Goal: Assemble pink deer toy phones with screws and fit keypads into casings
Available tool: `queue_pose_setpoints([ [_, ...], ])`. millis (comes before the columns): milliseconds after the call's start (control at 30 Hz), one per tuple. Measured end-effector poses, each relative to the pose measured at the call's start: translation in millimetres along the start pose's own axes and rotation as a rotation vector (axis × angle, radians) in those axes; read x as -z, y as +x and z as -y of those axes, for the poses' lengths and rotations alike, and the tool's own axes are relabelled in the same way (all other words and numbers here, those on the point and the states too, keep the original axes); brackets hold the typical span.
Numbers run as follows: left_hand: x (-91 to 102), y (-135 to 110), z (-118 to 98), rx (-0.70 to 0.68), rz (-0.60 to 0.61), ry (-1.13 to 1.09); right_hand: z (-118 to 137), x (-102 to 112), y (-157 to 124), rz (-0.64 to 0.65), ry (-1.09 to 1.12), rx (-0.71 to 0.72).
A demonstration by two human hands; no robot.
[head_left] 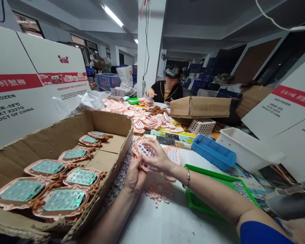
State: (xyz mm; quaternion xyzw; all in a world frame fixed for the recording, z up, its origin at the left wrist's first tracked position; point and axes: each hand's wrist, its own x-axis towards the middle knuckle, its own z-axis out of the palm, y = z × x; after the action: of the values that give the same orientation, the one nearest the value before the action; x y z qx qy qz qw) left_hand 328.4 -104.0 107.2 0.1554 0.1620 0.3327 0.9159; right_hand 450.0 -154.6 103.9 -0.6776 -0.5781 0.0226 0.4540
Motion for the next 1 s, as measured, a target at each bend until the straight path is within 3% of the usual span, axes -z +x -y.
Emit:
queue_pose_setpoints([
  [167, -0.4, 7, -1, 0.002, -0.065, 0.011, 2, 10, 8, -0.006, 0.081, -0.046],
  [367, 0.0, 14, -4, 0.079, -0.223, 0.005, -1, 36, 16, 0.124, 0.244, -0.156],
  [433, 0.9, 17, -3, 0.070, -0.268, 0.020, 0, 40, 15, 0.253, 0.229, -0.169],
  [533, -0.3, 18, -4, 0.074, -0.275, 0.027, 4, 42, 11, 0.428, 0.065, -0.057],
  [633, -3.2, 17, -6, 0.079, -0.268, 0.018, 7, 43, 7, 0.511, -0.099, 0.075],
  [733, -4.8, 16, -9, 0.089, -0.269, 0.011, 4, 44, 5, 0.589, -0.154, 0.106],
  [900, -4.0, 14, -12, 0.117, -0.303, 0.014, 11, 37, -1, 0.692, -0.075, -0.062],
  [1000, -1.0, 10, -9, 0.054, -0.182, 0.020, 22, 28, -5, 0.571, -0.096, -0.198],
])
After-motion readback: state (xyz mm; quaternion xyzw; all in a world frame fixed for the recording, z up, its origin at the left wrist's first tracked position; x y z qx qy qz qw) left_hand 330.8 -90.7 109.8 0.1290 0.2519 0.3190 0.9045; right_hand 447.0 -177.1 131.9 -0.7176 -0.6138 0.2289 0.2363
